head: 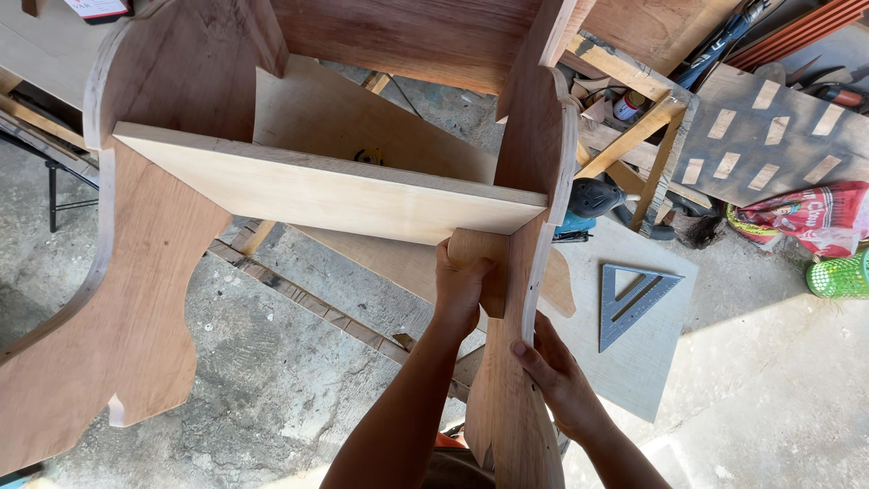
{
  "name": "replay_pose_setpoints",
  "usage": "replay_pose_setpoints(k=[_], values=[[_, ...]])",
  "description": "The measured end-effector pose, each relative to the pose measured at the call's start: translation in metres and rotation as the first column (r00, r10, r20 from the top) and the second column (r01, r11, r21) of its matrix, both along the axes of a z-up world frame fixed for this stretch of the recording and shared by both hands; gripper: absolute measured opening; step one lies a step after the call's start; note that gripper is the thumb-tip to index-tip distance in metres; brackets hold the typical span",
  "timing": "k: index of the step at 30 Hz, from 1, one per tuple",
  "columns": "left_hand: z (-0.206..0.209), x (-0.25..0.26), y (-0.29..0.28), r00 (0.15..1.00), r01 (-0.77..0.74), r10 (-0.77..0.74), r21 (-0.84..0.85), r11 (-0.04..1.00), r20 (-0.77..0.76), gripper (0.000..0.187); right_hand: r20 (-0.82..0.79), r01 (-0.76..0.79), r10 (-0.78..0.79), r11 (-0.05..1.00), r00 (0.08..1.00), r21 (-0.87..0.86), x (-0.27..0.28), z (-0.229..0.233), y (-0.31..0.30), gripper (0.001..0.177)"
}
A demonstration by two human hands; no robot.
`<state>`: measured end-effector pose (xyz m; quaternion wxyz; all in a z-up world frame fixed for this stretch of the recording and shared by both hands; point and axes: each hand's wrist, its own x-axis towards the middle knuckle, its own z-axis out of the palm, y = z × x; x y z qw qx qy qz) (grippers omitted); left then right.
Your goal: The person sands small wooden pieces using a hand-held power sander and then fits them into a larger wooden structure by hand.
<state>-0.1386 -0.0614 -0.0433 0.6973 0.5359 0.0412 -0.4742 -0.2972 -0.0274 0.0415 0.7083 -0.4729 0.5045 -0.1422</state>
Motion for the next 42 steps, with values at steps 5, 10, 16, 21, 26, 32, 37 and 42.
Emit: replay_pose_setpoints(k=[5,10,16,21,26,32,37,42], values=[[0.008,0.002,0.001,0.99,-0.063,0.058,-0.038,0.997,-0.128,0.049,-0.009,-0.077,0.077,0.995,0.997,-0.068,-0.009,-0.012,-0.004,0.08],[0.027,0.004,0.009,0.998,0.033,-0.031,0.044,0.998,-0.06,0.051,0.019,-0.098,0.099,0.994,0.995,-0.04,-0.016,-0.02,-0.009,0.082],[0.036,0.001,0.009,0.997,0.023,-0.018,0.058,0.998,-0.078,0.046,0.091,-0.118,0.114,0.992,0.989,0.04,-0.026,-0.028,-0.021,0.08],[0.039,-0.002,0.005,0.996,-0.015,0.017,0.019,1.0,-0.085,0.042,0.178,-0.187,0.177,0.981,0.968,0.041,-0.035,-0.038,-0.035,0.069],[0.028,-0.004,0.011,0.996,-0.03,0.026,-0.055,0.998,-0.082,0.041,0.193,-0.221,0.194,0.966,0.962,0.131,-0.042,-0.044,-0.049,0.06],[-0.011,0.011,0.012,0.984,0.065,-0.091,-0.168,0.984,-0.151,0.034,0.204,-0.102,0.087,0.993,0.975,0.067,-0.05,-0.083,-0.058,0.046],[-0.005,0.029,0.024,0.947,0.312,-0.32,-0.194,0.93,-0.011,0.06,0.132,0.099,-0.096,0.995,0.987,-0.011,-0.019,-0.046,-0.033,0.052],[0.015,0.058,0.046,0.861,0.506,-0.507,-0.159,0.848,0.038,0.06,0.043,0.18,-0.175,0.948,0.984,-0.261,0.023,-0.016,-0.017,0.069]])
